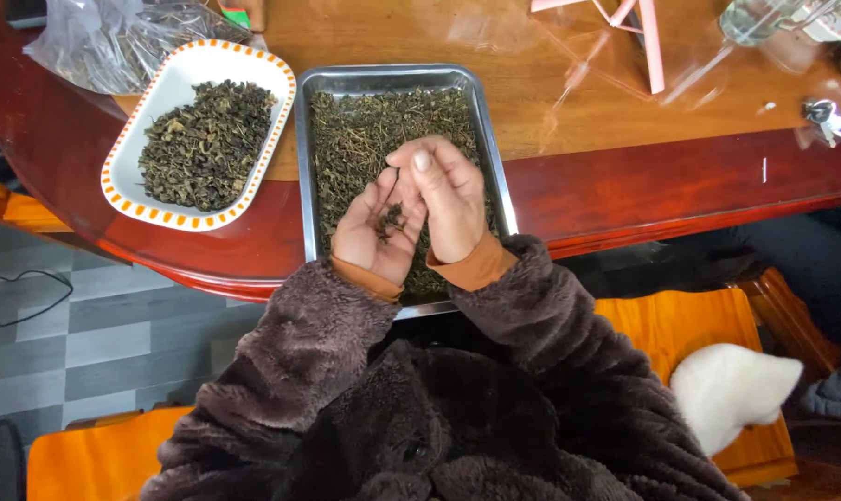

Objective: Sorting dried tea leaves by hand to remove stems and impurities

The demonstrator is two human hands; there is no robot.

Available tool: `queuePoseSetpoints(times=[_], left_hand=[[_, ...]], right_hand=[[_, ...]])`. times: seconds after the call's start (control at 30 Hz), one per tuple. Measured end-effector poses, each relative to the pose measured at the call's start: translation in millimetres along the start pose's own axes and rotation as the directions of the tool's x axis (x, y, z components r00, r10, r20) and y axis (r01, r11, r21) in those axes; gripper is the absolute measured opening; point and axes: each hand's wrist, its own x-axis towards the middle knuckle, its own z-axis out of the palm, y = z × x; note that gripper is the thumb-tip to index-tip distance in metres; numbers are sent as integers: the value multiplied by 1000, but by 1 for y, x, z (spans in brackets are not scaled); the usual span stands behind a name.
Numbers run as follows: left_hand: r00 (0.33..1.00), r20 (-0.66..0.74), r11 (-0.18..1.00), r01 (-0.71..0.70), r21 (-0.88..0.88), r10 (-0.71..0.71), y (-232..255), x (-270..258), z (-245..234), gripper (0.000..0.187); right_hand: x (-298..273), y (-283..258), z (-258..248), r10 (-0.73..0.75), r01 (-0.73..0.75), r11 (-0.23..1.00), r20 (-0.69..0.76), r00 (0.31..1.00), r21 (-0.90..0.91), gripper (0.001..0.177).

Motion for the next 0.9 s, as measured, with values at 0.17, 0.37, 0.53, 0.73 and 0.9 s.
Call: queuePoseSetpoints(times=[0.17,0.37,0.53,0.73,0.9], left_hand=[[982,187,967,22,-256,27,-36,12,-3,25],[369,802,272,804,-530,470,-87,-21,61,44],[272,679,-212,962,-172,682,-90,-56,85,66],[9,782,4,1000,-15,623,-100,-41,78,37],[677,721,719,574,-391,-148,-75,-26,28,31]], right_hand=[[-14,10,12,-174,180,978,64,983,-107,36],[-22,-1,10,-286,356,873,241,927,-333,45],[-26,-6,13,-361,414,864,222,906,-287,42],[-30,-13,14,-467,499,836,180,866,-230,37],[-27,-55,8,-380,401,895,134,915,-198,38]])
